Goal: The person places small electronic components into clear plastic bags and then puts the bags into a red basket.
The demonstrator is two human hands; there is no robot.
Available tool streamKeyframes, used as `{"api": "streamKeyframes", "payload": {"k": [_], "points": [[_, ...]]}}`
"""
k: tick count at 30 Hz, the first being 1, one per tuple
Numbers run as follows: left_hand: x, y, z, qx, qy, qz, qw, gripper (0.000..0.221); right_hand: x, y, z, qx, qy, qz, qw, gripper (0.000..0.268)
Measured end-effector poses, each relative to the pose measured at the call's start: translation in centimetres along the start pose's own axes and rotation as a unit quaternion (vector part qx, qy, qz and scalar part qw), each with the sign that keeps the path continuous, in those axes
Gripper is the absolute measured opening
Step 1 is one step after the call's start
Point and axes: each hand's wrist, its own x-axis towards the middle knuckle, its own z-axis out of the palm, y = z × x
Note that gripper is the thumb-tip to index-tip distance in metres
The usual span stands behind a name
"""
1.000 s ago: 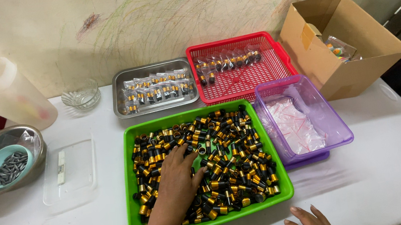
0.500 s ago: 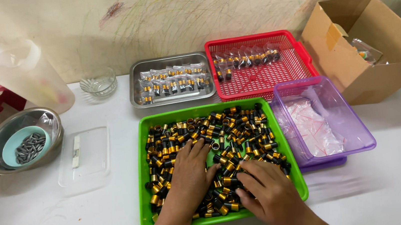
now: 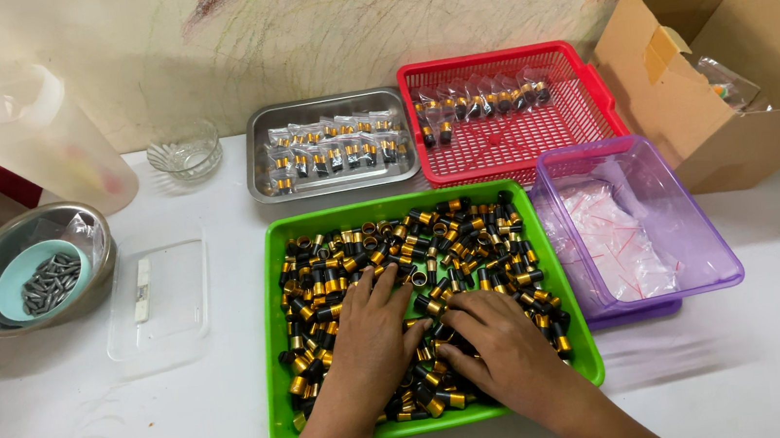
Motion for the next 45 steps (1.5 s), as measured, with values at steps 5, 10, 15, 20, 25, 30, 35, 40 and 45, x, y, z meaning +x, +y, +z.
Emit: {"api": "streamKeyframes", "payload": {"k": [5,10,15,20,25,30,35,40,45], "points": [[0.1,-0.1,0.1,-0.014,0.002,-0.003,1.000,0.055,0.1,-0.2,-0.1,0.011,-0.017,0.008,1.000,0.029],[0.2,0.3,0.0,-0.037,0.001,-0.001,0.999,0.052,0.0,-0.2,-0.1,0.011,-0.015,0.012,1.000,0.028],[0.2,0.6,-0.2,-0.051,-0.010,0.035,0.998,0.054,0.0,-0.1,-0.1,0.014,-0.024,0.023,0.999,0.030],[0.4,0.9,-1.2,-0.113,0.002,0.026,0.993,0.045,0.0,-0.1,0.1,0.009,-0.016,0.021,1.000,0.029],[0.5,1.3,-5.4,-0.194,0.013,0.001,0.981,0.044,-0.1,0.0,0.1,0.013,-0.012,0.020,1.000,0.030],[-0.1,-0.7,-11.1,-0.339,0.221,-0.107,0.908,0.027,-0.2,0.3,0.2,0.026,0.014,0.005,1.000,0.023],[-1.1,-4.1,-10.9,-0.216,0.207,-0.167,0.939,0.029,-0.2,0.5,0.5,0.027,0.001,0.013,1.000,0.027],[-1.0,-8.1,-5.4,-0.025,0.144,-0.123,0.982,0.029,-0.4,0.5,1.0,0.015,0.003,0.007,1.000,0.023],[-1.3,-8.3,-4.3,-0.045,0.094,-0.136,0.985,0.037,-0.5,0.5,1.1,0.006,0.005,0.023,1.000,0.025]]}}
